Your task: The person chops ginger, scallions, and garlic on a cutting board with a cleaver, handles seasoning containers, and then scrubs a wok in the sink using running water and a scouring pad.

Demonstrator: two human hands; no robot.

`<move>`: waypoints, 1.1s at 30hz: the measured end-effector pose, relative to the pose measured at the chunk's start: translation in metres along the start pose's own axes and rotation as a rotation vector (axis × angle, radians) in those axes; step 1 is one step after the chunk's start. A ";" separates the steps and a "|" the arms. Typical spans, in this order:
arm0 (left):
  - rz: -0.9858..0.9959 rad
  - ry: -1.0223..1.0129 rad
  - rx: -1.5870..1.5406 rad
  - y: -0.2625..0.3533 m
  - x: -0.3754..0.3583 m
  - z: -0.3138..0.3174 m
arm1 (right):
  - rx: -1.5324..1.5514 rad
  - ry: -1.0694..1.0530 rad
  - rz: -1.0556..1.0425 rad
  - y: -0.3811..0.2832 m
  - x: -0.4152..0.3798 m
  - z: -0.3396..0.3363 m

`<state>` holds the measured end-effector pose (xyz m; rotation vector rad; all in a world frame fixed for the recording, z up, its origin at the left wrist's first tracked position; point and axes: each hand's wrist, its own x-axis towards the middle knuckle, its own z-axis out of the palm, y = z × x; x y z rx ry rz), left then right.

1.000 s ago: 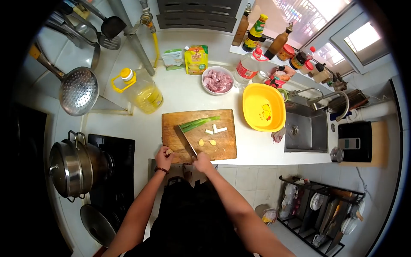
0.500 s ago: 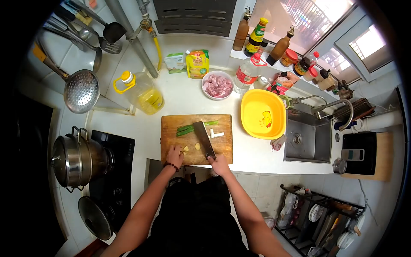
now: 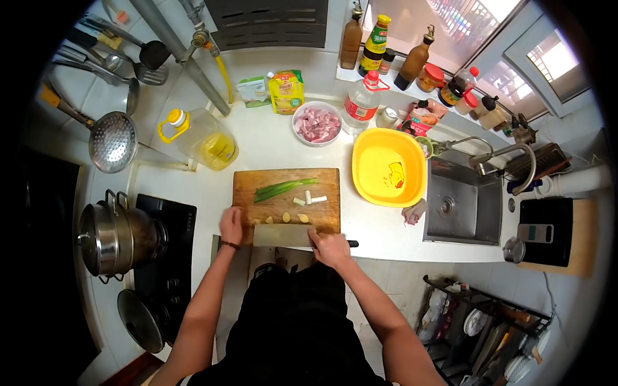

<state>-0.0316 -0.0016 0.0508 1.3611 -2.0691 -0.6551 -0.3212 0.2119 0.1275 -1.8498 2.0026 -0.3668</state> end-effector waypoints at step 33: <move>0.328 -0.319 0.265 0.035 -0.009 0.042 | 0.496 0.233 0.618 0.049 -0.078 0.041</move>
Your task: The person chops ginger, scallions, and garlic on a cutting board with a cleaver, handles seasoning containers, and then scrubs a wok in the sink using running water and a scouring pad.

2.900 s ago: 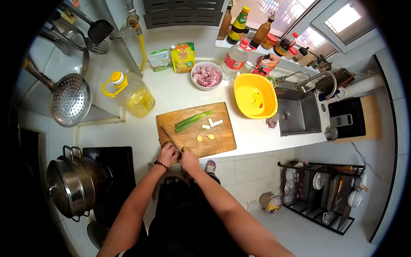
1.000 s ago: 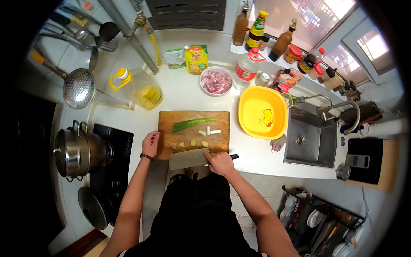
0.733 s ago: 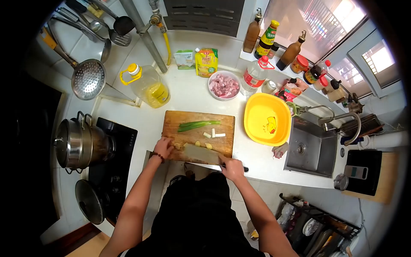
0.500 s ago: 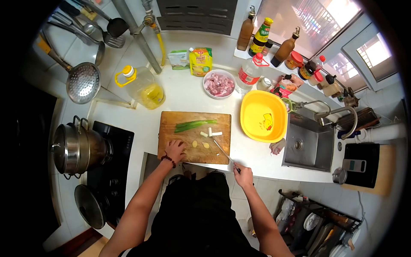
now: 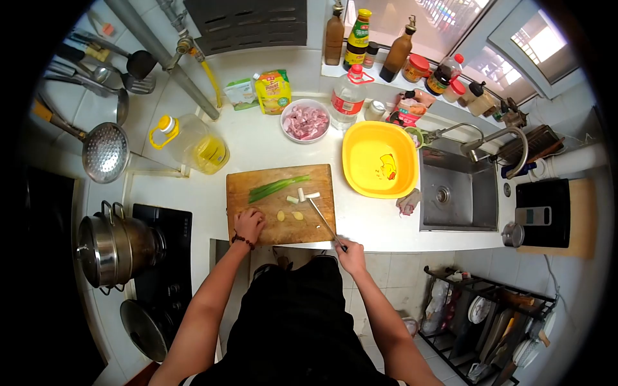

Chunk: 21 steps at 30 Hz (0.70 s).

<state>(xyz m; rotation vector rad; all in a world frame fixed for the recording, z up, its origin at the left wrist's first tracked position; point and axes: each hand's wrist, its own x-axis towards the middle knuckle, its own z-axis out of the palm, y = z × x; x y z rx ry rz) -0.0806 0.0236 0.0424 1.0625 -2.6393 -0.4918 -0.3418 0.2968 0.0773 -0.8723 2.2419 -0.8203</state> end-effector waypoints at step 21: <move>0.262 -0.070 0.206 0.110 0.120 0.099 | 0.203 0.115 0.090 0.031 -0.030 -0.027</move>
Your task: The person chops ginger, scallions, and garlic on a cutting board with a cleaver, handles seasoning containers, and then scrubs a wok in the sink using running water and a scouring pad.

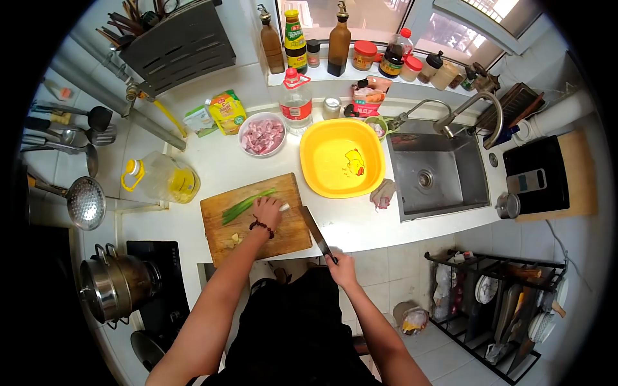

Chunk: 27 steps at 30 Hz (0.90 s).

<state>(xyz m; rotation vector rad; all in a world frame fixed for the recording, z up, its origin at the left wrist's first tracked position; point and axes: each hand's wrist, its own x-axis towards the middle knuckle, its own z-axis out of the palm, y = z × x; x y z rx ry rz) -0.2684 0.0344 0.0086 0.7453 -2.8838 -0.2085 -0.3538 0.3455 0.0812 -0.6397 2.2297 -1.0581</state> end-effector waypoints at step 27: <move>-0.491 -0.029 -0.357 -0.106 -0.177 -0.065 | -0.056 -0.156 0.260 -0.002 0.037 0.101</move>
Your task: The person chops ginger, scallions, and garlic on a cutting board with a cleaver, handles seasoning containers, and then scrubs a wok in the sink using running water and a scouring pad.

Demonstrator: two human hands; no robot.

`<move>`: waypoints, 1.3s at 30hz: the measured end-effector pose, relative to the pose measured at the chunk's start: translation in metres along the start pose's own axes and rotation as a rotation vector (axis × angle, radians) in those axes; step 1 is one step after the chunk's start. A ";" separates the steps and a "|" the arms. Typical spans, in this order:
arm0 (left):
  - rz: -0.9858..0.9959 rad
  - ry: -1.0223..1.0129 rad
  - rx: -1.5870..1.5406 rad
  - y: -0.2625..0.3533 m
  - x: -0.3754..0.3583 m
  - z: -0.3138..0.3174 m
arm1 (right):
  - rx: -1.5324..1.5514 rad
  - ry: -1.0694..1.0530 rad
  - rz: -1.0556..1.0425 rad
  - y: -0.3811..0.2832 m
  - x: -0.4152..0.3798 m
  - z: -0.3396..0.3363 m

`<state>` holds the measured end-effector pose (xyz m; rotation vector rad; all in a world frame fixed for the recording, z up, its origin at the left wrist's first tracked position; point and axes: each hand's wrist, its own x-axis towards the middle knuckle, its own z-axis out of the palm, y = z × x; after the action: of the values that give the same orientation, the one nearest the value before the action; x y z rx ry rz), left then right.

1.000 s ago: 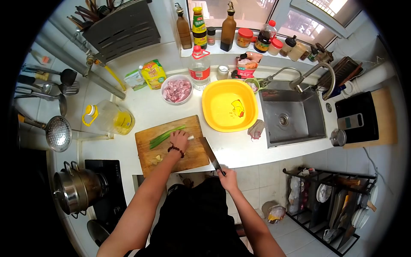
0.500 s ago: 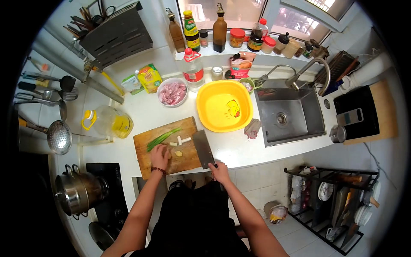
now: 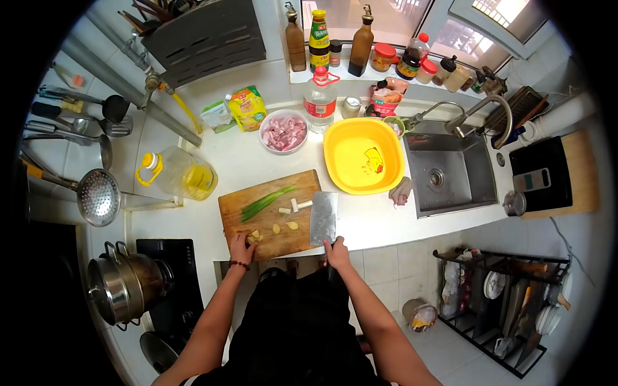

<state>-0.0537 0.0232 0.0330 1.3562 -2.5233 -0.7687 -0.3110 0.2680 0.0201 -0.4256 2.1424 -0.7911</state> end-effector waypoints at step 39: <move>-0.146 0.173 -0.504 -0.076 0.105 -0.037 | 0.252 -0.198 -0.418 -0.228 0.007 0.146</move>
<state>-0.0442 -0.1096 0.0161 1.3586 -1.9346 -1.1607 -0.1935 0.0356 0.0960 -0.7958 1.7628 -1.1834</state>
